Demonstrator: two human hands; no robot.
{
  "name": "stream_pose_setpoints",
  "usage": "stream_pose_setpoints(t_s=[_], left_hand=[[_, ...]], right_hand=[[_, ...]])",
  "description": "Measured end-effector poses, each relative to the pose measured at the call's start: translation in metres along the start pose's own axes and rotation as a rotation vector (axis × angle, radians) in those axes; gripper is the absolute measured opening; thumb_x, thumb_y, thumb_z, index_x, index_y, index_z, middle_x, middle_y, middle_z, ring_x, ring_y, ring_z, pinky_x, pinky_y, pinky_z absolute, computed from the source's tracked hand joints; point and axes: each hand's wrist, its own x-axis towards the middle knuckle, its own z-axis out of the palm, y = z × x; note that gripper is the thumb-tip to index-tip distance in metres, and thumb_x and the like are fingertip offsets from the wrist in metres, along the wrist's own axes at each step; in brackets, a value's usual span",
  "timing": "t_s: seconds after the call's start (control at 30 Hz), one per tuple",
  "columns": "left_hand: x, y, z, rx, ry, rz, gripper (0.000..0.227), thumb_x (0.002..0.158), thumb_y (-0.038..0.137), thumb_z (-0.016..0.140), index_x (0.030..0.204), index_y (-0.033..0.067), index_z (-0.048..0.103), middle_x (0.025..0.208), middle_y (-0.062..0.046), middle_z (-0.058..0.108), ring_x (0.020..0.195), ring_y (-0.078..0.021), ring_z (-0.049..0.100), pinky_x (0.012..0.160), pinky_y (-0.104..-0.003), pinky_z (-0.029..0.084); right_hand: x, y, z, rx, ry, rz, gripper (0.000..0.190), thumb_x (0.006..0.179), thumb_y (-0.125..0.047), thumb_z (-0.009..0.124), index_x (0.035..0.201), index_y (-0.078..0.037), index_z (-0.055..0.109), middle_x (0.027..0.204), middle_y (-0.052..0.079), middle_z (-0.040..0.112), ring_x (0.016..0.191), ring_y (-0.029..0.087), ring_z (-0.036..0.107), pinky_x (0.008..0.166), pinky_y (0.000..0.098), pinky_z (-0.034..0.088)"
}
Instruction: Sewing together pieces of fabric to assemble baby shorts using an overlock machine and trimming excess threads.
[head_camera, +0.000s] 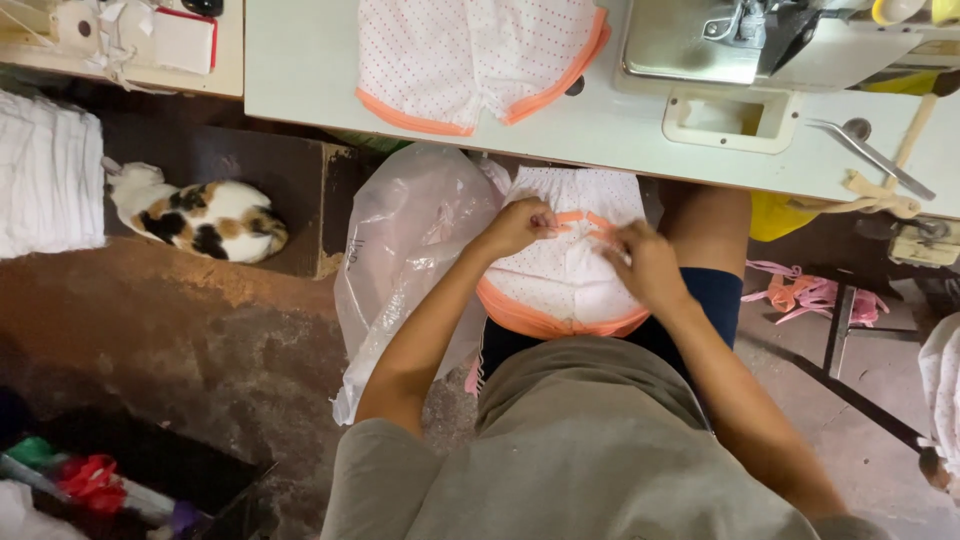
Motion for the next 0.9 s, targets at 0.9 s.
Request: stream_pose_setpoints(t_s=[0.9], left_hand=[[-0.010,0.017,0.028,-0.041,0.455,0.138,0.013,0.084,0.015,0.084,0.091,0.0071,0.077,0.087,-0.010,0.073,0.087,-0.0284,0.073,0.082,-0.036,0.056]], right_hand=[[0.036,0.028,-0.004,0.543,-0.088,0.159,0.022,0.080,-0.014,0.085,0.098,-0.002,0.080,0.086,0.019,0.075,0.082,0.025,0.067,0.080,0.0442,0.055]])
